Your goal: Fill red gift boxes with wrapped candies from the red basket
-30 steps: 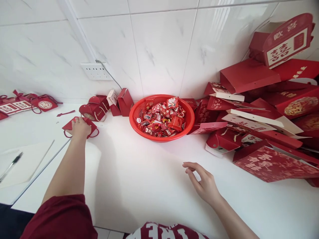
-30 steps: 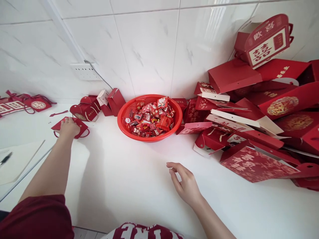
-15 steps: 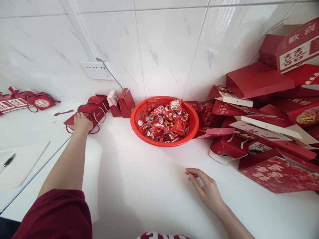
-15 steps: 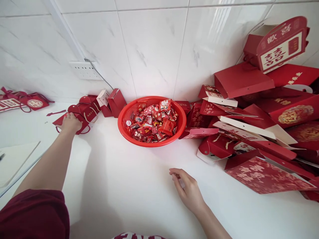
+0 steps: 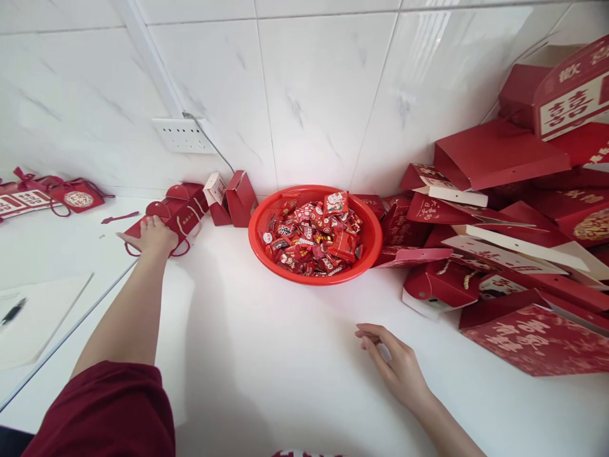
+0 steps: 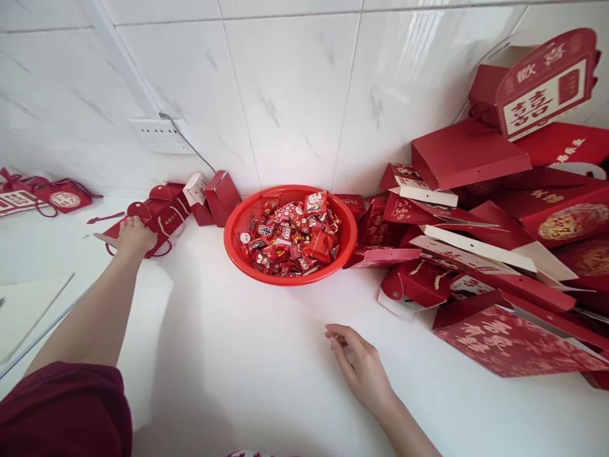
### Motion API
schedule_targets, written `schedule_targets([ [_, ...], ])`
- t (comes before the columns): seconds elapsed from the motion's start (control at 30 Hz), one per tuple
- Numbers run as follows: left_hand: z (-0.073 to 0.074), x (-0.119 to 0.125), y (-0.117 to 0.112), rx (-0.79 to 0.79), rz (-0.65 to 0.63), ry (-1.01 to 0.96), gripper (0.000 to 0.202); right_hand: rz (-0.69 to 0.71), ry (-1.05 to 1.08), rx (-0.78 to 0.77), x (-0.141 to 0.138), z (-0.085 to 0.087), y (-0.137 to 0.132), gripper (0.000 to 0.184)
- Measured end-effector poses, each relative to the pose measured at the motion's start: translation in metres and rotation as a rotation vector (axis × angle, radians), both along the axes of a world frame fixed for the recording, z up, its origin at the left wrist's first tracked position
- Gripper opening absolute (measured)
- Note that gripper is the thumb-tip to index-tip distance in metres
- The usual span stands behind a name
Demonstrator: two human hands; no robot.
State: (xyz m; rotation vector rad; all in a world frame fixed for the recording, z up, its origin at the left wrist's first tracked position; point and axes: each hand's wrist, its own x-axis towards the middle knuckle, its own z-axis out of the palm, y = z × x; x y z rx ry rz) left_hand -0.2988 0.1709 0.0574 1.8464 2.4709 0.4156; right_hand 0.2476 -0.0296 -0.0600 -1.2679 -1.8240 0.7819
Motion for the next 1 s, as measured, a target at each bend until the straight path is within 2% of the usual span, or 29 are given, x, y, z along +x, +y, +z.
schedule_targets([
  [0.1, -0.004, -0.003, 0.001, 0.037, 0.219, 0.005, 0.057, 0.006, 0.009, -0.006, -0.001, 0.001, 0.0, 0.02],
  [0.17, -0.006, -0.005, 0.003, 0.046, 0.263, 0.0, 0.058, 0.003, 0.015, -0.017, 0.0, 0.0, 0.0, 0.02],
  [0.3, -0.006, -0.008, 0.006, 0.06, 0.27, -0.008, 0.064, 0.014, 0.031, -0.049, 0.0, -0.002, 0.001, 0.022],
  [0.43, 0.003, -0.008, 0.004, 0.067, 0.245, -0.018, 0.076, 0.037, 0.038, -0.042, -0.002, -0.001, 0.0, 0.023],
  [0.53, 0.016, 0.005, -0.002, 0.113, 0.218, -0.003, 0.08, 0.042, 0.029, -0.018, -0.003, 0.006, 0.0, 0.023],
  [0.6, 0.028, 0.026, -0.009, 0.203, 0.16, 0.038, 0.079, 0.034, 0.012, 0.024, -0.002, 0.012, 0.001, 0.023],
  [0.63, 0.034, 0.04, -0.014, 0.272, 0.112, 0.064, 0.078, 0.022, 0.002, 0.056, -0.001, 0.015, 0.002, 0.023],
  [0.67, 0.04, 0.058, -0.021, 0.406, 0.035, 0.104, 0.077, 0.004, -0.007, 0.093, 0.0, 0.018, 0.004, 0.023],
  [0.77, 0.051, 0.122, -0.05, 0.75, -0.242, 0.138, 0.081, -0.07, -0.013, 0.208, 0.009, 0.028, 0.01, 0.026],
  [0.87, 0.042, 0.195, -0.093, 1.06, -0.633, 0.177, 0.071, -0.153, -0.06, 0.333, 0.027, 0.042, 0.015, 0.03],
  [0.9, 0.033, 0.219, -0.109, 1.073, -0.753, 0.15, 0.068, -0.183, -0.094, 0.379, 0.035, 0.049, 0.017, 0.03],
  [0.93, 0.021, 0.241, -0.124, 0.992, -0.921, 0.124, 0.065, -0.22, -0.132, 0.428, 0.045, 0.057, 0.017, 0.031],
  [0.97, 0.008, 0.261, -0.137, 0.848, -1.154, 0.101, 0.061, -0.268, -0.167, 0.479, 0.056, 0.065, 0.018, 0.031],
  [1.0, -0.008, 0.279, -0.149, 0.65, -1.326, 0.077, 0.055, -0.327, -0.195, 0.532, 0.068, 0.074, 0.018, 0.031],
])
